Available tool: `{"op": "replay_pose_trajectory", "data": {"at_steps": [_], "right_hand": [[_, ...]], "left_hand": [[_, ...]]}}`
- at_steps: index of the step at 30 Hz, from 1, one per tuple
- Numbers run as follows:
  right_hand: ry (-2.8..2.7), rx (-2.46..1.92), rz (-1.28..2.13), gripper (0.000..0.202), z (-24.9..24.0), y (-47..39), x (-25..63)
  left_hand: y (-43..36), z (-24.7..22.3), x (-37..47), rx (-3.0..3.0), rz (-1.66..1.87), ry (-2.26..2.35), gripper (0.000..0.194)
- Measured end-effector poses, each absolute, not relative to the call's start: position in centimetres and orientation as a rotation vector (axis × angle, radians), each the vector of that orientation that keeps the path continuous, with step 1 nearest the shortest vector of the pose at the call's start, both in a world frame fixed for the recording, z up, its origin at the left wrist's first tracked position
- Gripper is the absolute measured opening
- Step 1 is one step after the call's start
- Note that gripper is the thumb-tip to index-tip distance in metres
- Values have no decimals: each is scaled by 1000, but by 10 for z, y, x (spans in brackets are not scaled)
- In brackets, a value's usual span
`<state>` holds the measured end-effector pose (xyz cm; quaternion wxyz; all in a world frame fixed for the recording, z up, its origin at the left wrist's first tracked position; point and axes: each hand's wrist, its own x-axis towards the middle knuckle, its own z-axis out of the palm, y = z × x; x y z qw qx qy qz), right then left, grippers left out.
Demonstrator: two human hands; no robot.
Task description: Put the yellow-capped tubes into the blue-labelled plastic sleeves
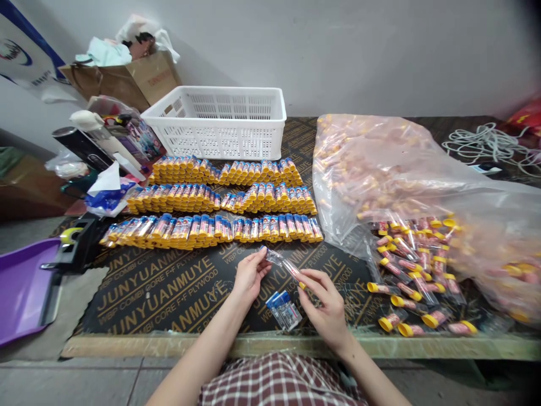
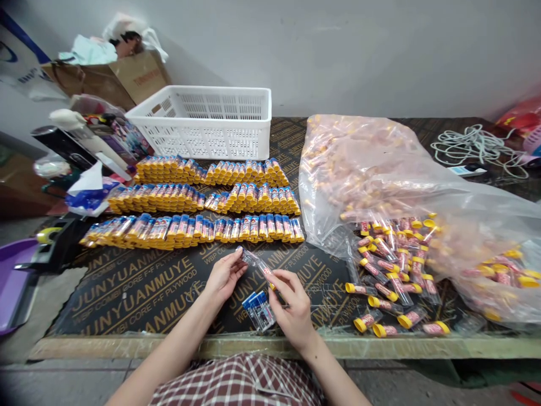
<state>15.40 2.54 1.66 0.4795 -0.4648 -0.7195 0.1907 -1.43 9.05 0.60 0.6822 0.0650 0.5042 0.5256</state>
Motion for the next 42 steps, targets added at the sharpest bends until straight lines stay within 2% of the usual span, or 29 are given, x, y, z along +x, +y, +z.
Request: {"op": "replay_pose_trajectory", "data": {"at_steps": [13,18,27,31,35,42], "right_hand": [[-1804,-1123,429,56,14,27,159],[-1951,-1044,449,62,7,24,156],[-1831,-1096,627,48,7,30,161],[-1833,-1159,577,65,5,36,166],[-1870,-1090,669,83,11,41,169],[-1944,-970,941,85,14,42,172]], "left_hand": [[89,2,-13,119,1179,1153,26],[87,5,-9,122,1232,1153,31],[77,17,-4,339,1135,1042,39],[71,22,-3,442,954,977,44],[64,26,-1,511,826,952,38],[59,29,0,558,760,891,36]]}}
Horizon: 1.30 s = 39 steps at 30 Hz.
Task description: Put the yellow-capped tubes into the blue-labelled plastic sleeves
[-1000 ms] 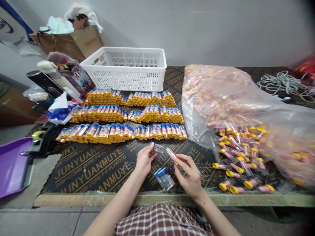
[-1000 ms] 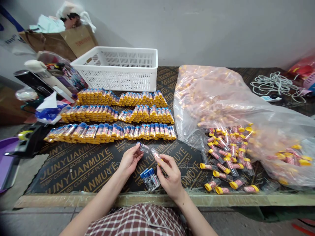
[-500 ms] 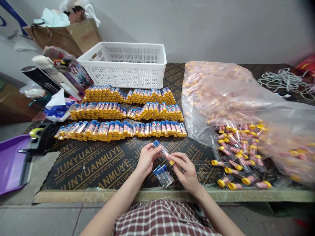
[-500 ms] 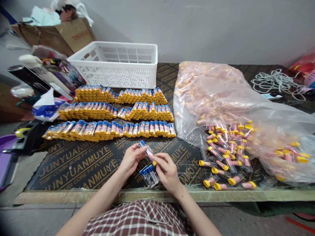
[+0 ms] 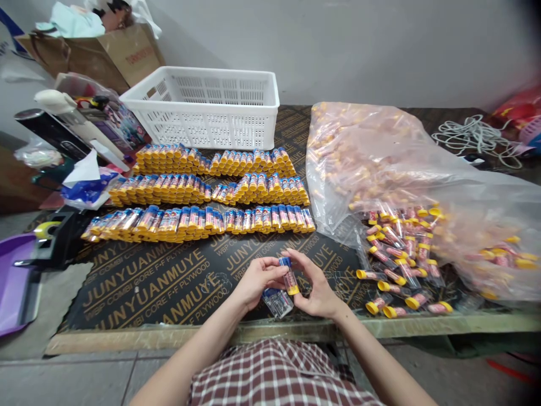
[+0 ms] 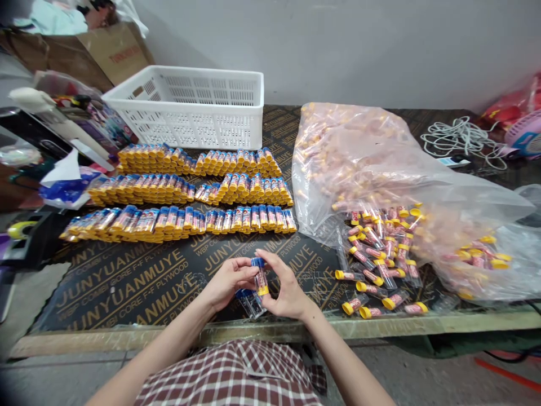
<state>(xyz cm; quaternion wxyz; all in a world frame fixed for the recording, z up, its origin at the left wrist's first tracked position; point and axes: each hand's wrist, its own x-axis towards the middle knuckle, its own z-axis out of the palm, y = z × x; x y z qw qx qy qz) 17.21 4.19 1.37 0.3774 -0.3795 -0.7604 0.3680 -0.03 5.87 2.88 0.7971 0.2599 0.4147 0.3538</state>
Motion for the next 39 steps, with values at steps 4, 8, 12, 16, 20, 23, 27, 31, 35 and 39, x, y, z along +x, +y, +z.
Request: {"op": "replay_pose_trajectory", "data": {"at_steps": [4,8,12,16,20,23,27,31,35,39], "right_hand": [[-1885,-954,961,84,11,41,172],[-1865,-948,942,83,11,40,170],[-1845,-941,933,83,11,40,170],[-1835,-936,950,85,9,41,169],[-1826,-924,990,87,9,42,166],[-1835,-935,994,89,13,45,167],[-1791,-1018,900,88,16,49,179],[-1775,-1142,807,75,18,50,192],[-1865,-1301,641,56,20,47,209],[-1987,-1644,289,40,14,47,251]], "left_hand": [[57,28,0,562,753,878,34],[56,30,0,557,757,884,34],[57,33,0,537,763,891,35],[56,34,1,527,768,885,35],[55,35,1,527,776,894,35],[71,37,-8,611,810,934,35],[127,37,-37,918,1067,1300,33],[184,32,-59,1319,1024,1717,29],[200,30,-57,1685,784,1846,25],[178,33,-57,1817,826,1871,35]]}}
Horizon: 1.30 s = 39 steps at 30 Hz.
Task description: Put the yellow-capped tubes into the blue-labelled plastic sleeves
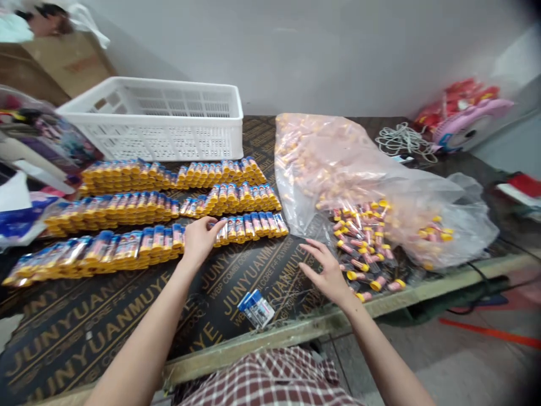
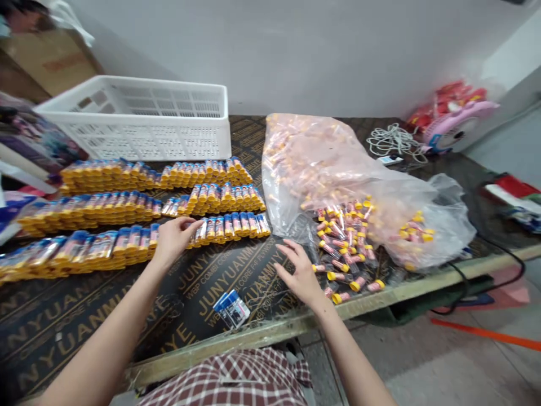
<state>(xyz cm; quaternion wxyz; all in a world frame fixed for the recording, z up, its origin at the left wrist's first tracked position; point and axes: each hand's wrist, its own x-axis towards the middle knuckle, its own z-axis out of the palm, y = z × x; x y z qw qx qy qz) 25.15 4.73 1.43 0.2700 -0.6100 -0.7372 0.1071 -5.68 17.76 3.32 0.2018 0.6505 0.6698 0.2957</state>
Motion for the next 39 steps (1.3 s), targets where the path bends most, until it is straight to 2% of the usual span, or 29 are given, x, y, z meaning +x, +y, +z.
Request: {"op": "replay_pose_trajectory", "data": {"at_steps": [2,6,8,14,21,27,31,35,39], "right_hand": [[-2069,-1827,142,36,10,46,280],[-2190,-1937,122,31,2,40,319],[-2229,-1960,119,27,-3,39,325],[-2217,-1882,175,11,2,47,308],[-1692,-1554,741,20,12,53,238],[-2024,-1520,607,15,4,58,216],[-2208,-1682,491,31,-4,55,226],[-2277,-1725,448,46,-9,52,235],[-2338,-1667,485,56,-10,55,232]], "left_hand": [[154,32,-56,1806,787,1771,35],[92,17,-41,1843,197,1477,30],[66,5,-30,1823,81,1512,28],[41,-16,-19,1774,241,1609,14],[41,-16,-21,1771,453,1614,8],[45,-12,-21,1311,760,1416,13],[54,-5,-27,891,898,1269,21],[60,-2,-30,744,887,1213,29],[62,-4,-25,693,829,1184,25]]}}
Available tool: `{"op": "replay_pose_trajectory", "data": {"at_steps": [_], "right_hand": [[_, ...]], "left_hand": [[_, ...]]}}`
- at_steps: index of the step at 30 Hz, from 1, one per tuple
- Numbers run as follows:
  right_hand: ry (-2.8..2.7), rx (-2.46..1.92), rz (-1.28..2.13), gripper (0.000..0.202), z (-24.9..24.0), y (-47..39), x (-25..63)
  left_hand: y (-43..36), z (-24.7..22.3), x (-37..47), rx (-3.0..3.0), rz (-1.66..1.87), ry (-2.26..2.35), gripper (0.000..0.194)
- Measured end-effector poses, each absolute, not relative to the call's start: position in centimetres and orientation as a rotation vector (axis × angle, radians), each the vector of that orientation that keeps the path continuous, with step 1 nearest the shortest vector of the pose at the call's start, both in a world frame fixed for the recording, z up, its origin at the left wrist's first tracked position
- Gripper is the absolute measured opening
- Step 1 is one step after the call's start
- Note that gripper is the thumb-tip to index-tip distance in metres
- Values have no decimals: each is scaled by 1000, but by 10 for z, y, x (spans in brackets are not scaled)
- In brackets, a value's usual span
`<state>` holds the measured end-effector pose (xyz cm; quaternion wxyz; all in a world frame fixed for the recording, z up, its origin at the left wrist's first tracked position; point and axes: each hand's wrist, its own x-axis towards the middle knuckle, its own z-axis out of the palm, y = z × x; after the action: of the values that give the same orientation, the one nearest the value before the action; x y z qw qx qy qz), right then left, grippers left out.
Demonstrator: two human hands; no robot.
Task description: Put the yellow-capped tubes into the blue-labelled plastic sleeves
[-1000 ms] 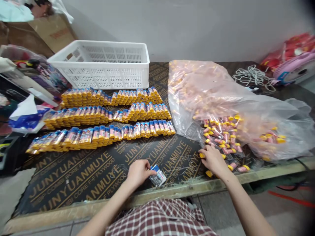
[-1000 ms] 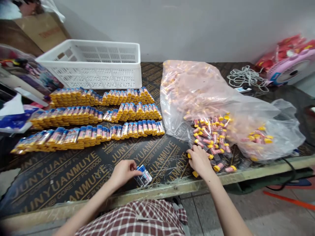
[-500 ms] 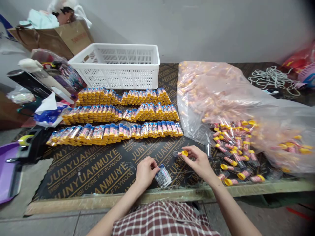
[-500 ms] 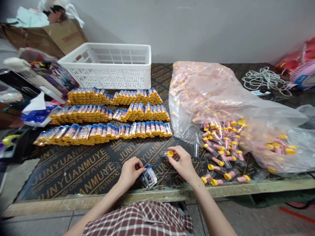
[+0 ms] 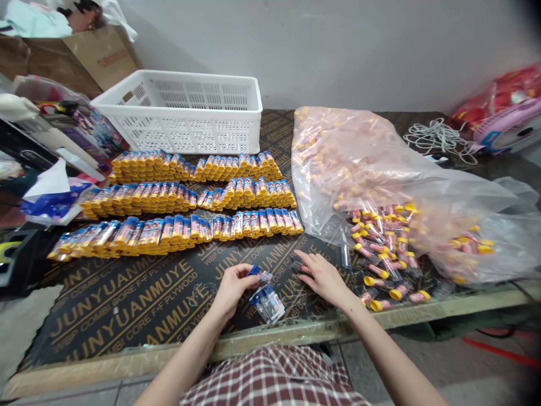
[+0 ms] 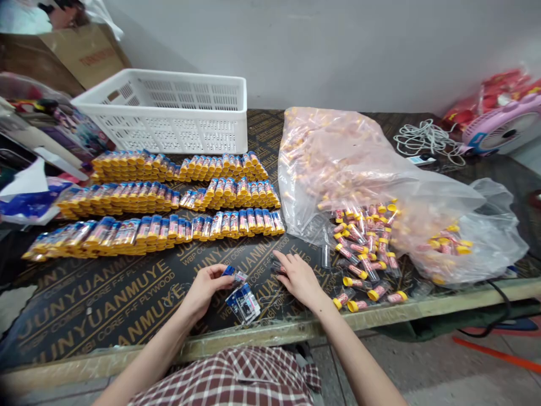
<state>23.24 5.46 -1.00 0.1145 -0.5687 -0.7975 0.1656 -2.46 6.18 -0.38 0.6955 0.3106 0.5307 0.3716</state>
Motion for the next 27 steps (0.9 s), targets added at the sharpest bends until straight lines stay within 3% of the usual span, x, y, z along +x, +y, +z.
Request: {"op": "replay_pose_trajectory", "data": {"at_steps": [4,9,16,22,27], "right_hand": [[-2053,-1566,643,55,-11,62,238],[-1784,-1540,669,32,-18,73,258],[-1783,-1522,649,24,-31,67,256],[-1774,-1475,656,35,-30,65,250],[-1722,-1407,827,51,-7,58,212]], "left_hand": [[66,-3,-22,625,861,1166,30],[73,2,-26,516,921,1183,36],[80,6,-25,418,962,1158,23],[85,13,-22,288,989,1126,14],[87,13,-21,265,1039,1140,17]]}}
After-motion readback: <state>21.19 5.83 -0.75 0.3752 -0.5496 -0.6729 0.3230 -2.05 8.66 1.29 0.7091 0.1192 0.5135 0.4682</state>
